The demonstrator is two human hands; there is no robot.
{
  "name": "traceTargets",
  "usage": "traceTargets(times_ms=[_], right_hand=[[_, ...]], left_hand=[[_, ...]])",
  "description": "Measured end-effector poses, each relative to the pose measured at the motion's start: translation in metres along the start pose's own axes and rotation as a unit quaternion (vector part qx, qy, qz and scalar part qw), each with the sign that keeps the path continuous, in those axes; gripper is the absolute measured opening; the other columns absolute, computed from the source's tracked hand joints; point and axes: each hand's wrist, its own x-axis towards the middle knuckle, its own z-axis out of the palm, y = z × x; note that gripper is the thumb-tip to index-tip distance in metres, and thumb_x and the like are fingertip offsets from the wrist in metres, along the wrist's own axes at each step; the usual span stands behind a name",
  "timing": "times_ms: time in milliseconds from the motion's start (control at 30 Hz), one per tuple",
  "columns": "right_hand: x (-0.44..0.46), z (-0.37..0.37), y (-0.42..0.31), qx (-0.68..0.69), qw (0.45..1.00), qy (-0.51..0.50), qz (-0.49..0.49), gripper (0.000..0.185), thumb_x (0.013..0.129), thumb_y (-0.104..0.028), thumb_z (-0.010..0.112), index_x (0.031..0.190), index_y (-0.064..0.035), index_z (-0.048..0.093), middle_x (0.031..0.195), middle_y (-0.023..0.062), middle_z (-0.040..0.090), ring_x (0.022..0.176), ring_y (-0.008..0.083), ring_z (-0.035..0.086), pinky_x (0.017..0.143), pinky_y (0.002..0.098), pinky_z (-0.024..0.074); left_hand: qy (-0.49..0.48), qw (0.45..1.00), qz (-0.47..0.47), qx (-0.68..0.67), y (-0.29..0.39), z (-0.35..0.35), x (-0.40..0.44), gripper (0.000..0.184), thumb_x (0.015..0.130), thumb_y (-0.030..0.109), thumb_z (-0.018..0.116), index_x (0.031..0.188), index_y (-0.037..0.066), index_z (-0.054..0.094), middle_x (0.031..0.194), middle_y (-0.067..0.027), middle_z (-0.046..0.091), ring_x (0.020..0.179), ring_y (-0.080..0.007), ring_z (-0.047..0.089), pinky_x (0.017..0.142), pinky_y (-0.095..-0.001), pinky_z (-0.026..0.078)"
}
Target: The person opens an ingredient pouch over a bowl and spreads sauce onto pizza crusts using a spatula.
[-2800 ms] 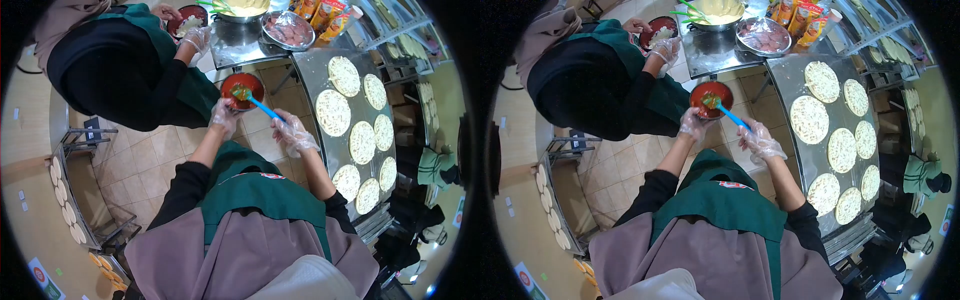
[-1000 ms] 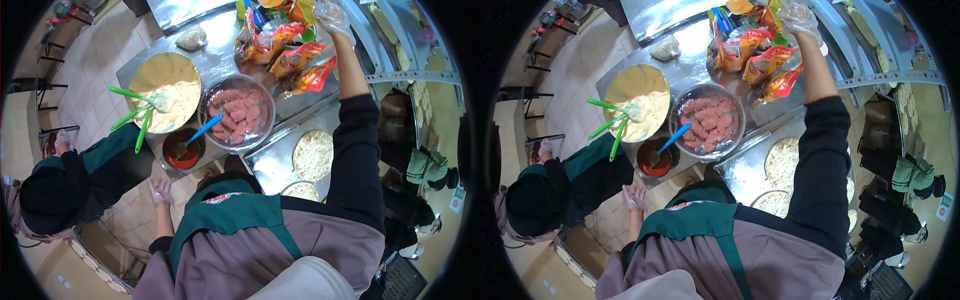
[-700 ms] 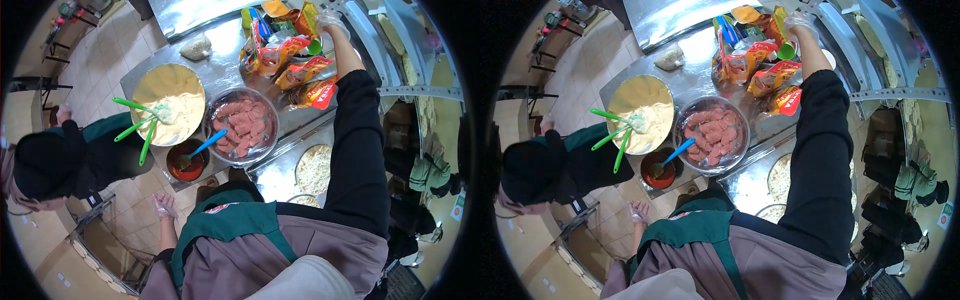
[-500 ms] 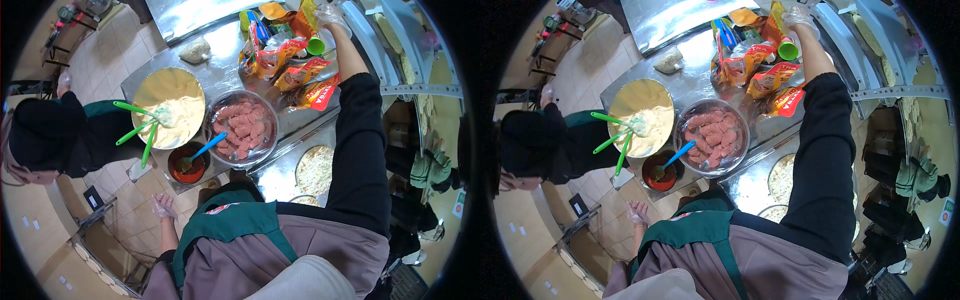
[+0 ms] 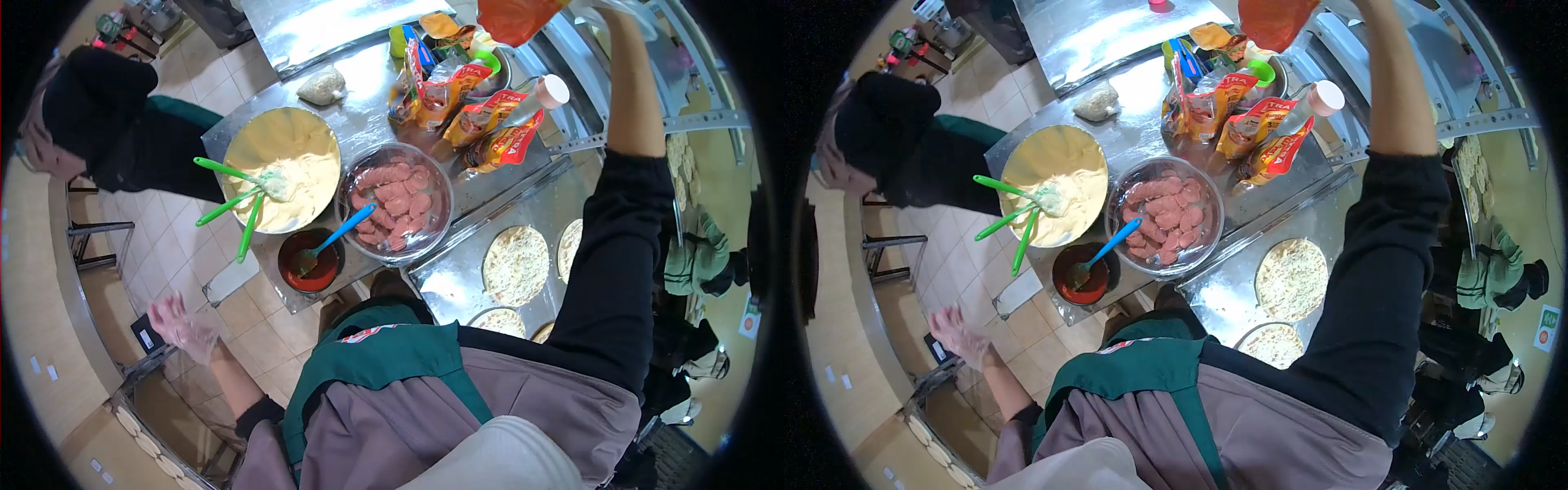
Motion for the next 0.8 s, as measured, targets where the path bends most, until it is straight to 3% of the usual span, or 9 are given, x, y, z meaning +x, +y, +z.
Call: traceTargets(times_ms=[100,233,300,367,467,600,667,767,800], right_hand=[[-0.012,-0.071,-0.021,0.217,0.976,-0.009,0.020,0.014,0.068,-0.017,0.054,0.069,-0.0047,0.059,0.061,0.0053,0.057,0.058,0.0167,0.054,0.053,0.0311,0.0420],[-0.048,-0.161,-0.091,0.305,0.952,0.000,0.029,0.012,0.069,-0.012,0.060,0.078,-0.0034,0.062,0.067,0.0007,0.059,0.063,0.0120,0.054,0.056,0.0254,0.0424],[-0.070,-0.179,-0.116,0.649,0.757,-0.053,-0.050,0.028,0.073,-0.019,0.068,0.093,-0.0002,0.062,0.081,0.0052,0.063,0.075,0.0144,0.059,0.066,0.0267,0.0479],[-0.090,-0.203,-0.147,0.642,0.760,-0.100,-0.026,0.034,0.073,-0.022,0.069,0.098,0.0001,0.061,0.086,0.0066,0.063,0.080,0.0162,0.059,0.072,0.0273,0.0477],[-0.123,-0.217,-0.207,0.629,0.752,-0.198,0.020,0.047,0.073,-0.027,0.072,0.108,0.0006,0.057,0.097,0.0093,0.063,0.091,0.0197,0.059,0.083,0.0286,0.0473],[-0.170,-0.210,-0.281,0.610,0.763,-0.158,0.144,0.021,0.083,-0.016,0.062,0.098,-0.0014,0.062,0.088,0.0027,0.063,0.081,0.0128,0.057,0.073,0.0271,0.0454],[-0.187,-0.205,-0.294,0.620,0.768,-0.127,0.095,0.024,0.084,-0.019,0.062,0.101,-0.0016,0.061,0.094,0.0023,0.060,0.087,0.0093,0.053,0.076,0.0225,0.0421],[-0.226,-0.187,-0.312,0.622,0.753,-0.071,0.204,0.034,0.085,-0.025,0.062,0.112,-0.0051,0.056,0.096,0.0028,0.059,0.090,0.0101,0.053,0.078,0.0236,0.0415],[-0.250,-0.173,-0.320,0.704,0.658,-0.062,0.259,0.048,0.083,-0.034,0.062,0.122,-0.0097,0.048,0.099,0.0021,0.058,0.094,0.0124,0.052,0.082,0.0274,0.0409]], left_hand=[[-0.206,0.953,0.178,-0.134,0.057,0.055,-0.011,0.052,0.086,0.034,0.053,0.119,-0.004,0.039,0.102,-0.0132,0.049,0.098,-0.0265,0.052,0.089,-0.0391,0.046],[-0.395,0.899,0.128,-0.137,0.100,0.115,-0.032,0.048,0.087,0.024,0.052,0.124,-0.001,0.036,0.110,-0.0138,0.048,0.106,-0.0220,0.049,0.094,-0.0371,0.041],[-0.445,0.861,0.127,-0.212,0.112,0.145,-0.054,0.052,0.086,0.023,0.056,0.127,0.000,0.036,0.118,-0.0128,0.047,0.111,-0.0222,0.048,0.093,-0.0348,0.042],[-0.513,0.811,0.118,-0.254,0.121,0.166,-0.069,0.052,0.083,0.016,0.061,0.127,0.001,0.037,0.123,-0.0125,0.045,0.114,-0.0196,0.046,0.091,-0.0312,0.042],[-0.586,0.742,0.022,-0.326,0.122,0.176,-0.094,0.053,0.078,0.010,0.066,0.125,0.000,0.041,0.119,-0.0125,0.051,0.110,-0.0184,0.049,0.087,-0.0297,0.044],[-0.663,0.624,-0.063,-0.409,0.112,0.126,-0.105,0.045,0.083,0.011,0.061,0.122,-0.001,0.042,0.115,-0.0106,0.055,0.106,-0.0200,0.052,0.089,-0.0338,0.043],[-0.634,0.558,-0.292,-0.449,0.108,0.108,-0.117,0.038,0.088,0.015,0.055,0.121,0.000,0.043,0.116,-0.0102,0.054,0.106,-0.0186,0.052,0.090,-0.0341,0.043],[-0.633,0.575,-0.320,-0.408,0.077,0.101,-0.117,0.039,0.088,0.017,0.054,0.122,0.002,0.042,0.118,-0.0119,0.053,0.106,-0.0232,0.054,0.089,-0.0369,0.046],[-0.635,0.573,-0.324,-0.406,0.070,0.100,-0.115,0.039,0.088,0.017,0.054,0.122,0.002,0.042,0.118,-0.0119,0.053,0.106,-0.0232,0.054,0.089,-0.0369,0.046]])
